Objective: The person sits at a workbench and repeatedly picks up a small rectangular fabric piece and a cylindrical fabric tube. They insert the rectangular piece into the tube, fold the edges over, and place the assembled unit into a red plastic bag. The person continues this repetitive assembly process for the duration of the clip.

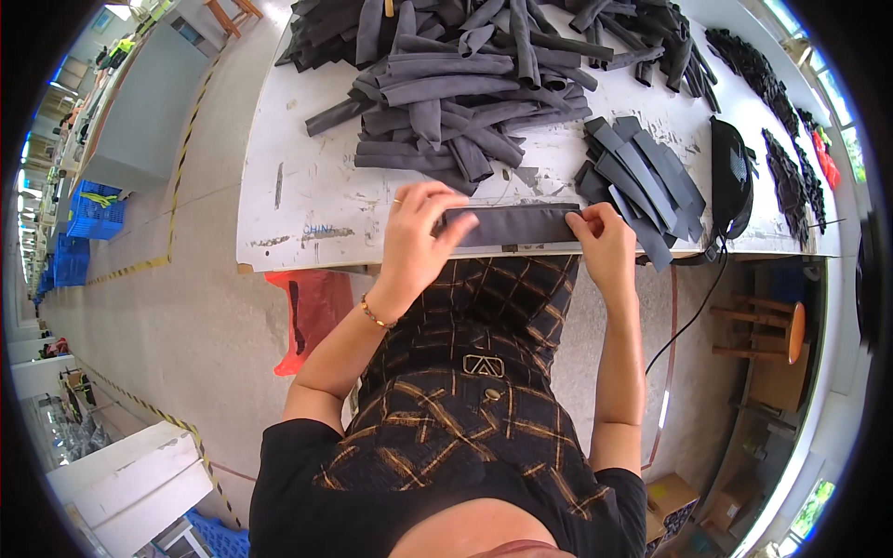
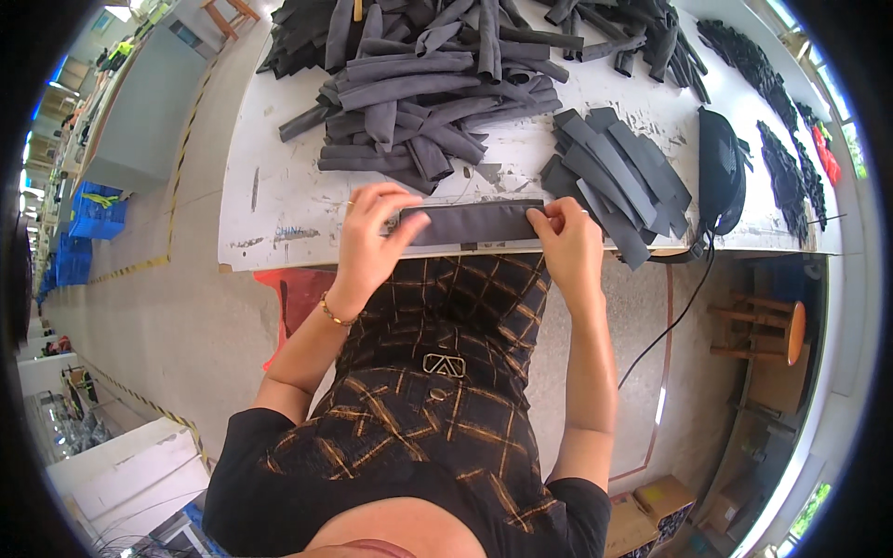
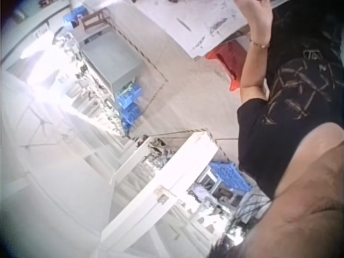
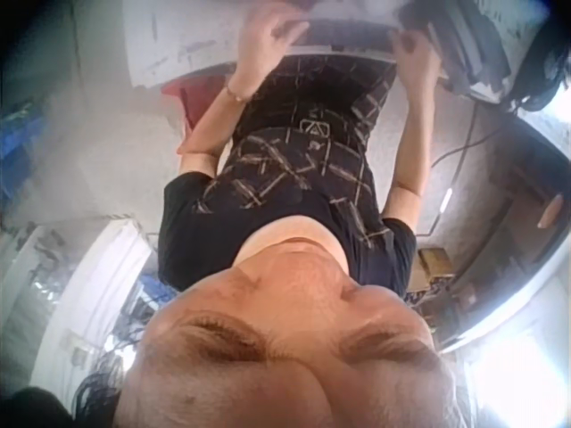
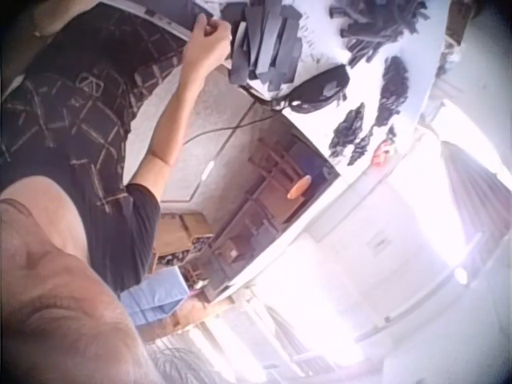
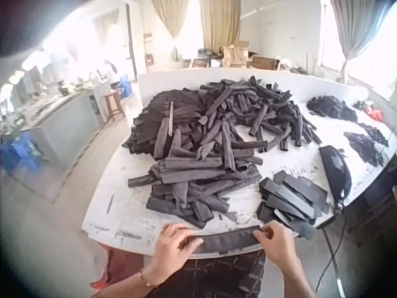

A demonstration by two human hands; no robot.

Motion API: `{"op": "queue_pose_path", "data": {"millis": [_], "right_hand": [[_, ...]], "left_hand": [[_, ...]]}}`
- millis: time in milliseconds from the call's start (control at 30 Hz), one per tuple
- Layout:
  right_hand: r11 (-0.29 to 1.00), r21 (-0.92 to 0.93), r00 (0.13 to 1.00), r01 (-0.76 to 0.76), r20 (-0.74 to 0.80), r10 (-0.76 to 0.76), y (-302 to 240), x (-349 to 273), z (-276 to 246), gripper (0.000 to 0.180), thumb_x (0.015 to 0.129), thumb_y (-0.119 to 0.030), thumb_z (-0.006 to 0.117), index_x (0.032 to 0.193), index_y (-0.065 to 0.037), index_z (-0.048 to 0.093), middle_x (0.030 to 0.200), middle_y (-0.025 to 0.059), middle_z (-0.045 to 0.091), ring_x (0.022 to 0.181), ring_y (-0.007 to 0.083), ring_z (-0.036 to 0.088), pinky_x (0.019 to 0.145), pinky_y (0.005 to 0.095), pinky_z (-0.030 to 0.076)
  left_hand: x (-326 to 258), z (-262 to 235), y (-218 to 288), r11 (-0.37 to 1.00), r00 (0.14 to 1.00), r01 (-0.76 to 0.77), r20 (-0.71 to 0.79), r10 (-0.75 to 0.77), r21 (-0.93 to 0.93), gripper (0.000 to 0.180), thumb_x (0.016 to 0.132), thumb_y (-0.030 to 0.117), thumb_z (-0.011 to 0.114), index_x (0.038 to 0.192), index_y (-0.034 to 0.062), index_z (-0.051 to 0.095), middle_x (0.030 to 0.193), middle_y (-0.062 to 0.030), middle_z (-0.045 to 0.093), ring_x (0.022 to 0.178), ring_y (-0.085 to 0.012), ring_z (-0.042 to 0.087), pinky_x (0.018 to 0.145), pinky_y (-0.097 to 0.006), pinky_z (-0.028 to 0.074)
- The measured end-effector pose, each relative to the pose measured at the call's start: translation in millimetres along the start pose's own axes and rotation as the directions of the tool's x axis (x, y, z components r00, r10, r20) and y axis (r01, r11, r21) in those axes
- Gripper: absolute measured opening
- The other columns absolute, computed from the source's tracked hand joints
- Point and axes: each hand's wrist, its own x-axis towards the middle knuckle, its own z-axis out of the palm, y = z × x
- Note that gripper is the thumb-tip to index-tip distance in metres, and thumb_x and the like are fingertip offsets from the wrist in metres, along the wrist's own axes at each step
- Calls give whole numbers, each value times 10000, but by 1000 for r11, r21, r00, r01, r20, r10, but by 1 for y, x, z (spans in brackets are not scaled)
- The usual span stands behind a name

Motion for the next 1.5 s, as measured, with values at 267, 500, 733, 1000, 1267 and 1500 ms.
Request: {"op": "queue_pose_path", "data": {"millis": [267, 500, 733, 1000, 1267, 1500], "right_hand": [[988, -119, 944, 102, -302, -133, 25, 25, -59, 125, 914, -123, 664, 941, -1, 678, 831, 109, 649, 727, 196, 614, 686, 317, 481], [969, -171, 932, 177, -289, -221, 25, 30, -55, 111, 905, -101, 660, 931, 7, 672, 813, 110, 643, 701, 197, 591, 675, 317, 474], [948, -194, 901, 252, -311, -303, 23, 32, -45, 91, 899, -80, 656, 943, 0, 664, 849, 118, 640, 715, 222, 609, 682, 330, 483], [894, -371, 871, 252, -315, -376, 55, 49, -76, 67, 897, -77, 633, 942, -33, 657, 872, 133, 625, 843, 301, 604, 747, 407, 479], [525, -818, 949, 234, 76, -305, 60, 76, -42, 168, 864, -78, 606, 993, 24, 639, 980, 161, 646, 964, 315, 602, 849, 417, 507], [584, -718, 869, 377, 58, -491, 58, 78, -56, 160, 785, 16, 586, 934, -12, 634, 986, 134, 622, 987, 294, 585, 849, 377, 470]], "left_hand": [[50, -40, -15, 826, 859, 490, -9, -512, -278, 193, 945, 189, 677, 971, 2, 722, 764, -55, 684, 673, -71, 616, 608, -217, 485], [110, -49, -31, 981, 961, 143, -217, -170, -133, 195, 931, 184, 698, 959, -9, 712, 793, -48, 686, 679, -81, 615, 658, -234, 495], [162, 4, -49, 875, 927, -354, 250, 280, 332, 216, 768, 193, 782, 889, 52, 673, 896, -58, 629, 928, -264, 609, 824, -366, 498], [169, -3, -42, 843, 905, -425, 134, 404, 329, 89, 867, 152, 697, 896, 70, 717, 895, -77, 628, 893, -287, 597, 777, -392, 490], [171, -33, -8, 744, 896, 355, -22, -444, -566, 387, 1049, 363, 492, 1050, 3, 634, 694, -26, 564, 550, -89, 482, 521, -247, 402], [150, -22, -17, -123, 750, 481, 480, -456, -868, 491, 982, 477, 579, 1034, -10, 612, 878, -103, 625, 643, -115, 517, 581, -230, 430]]}}
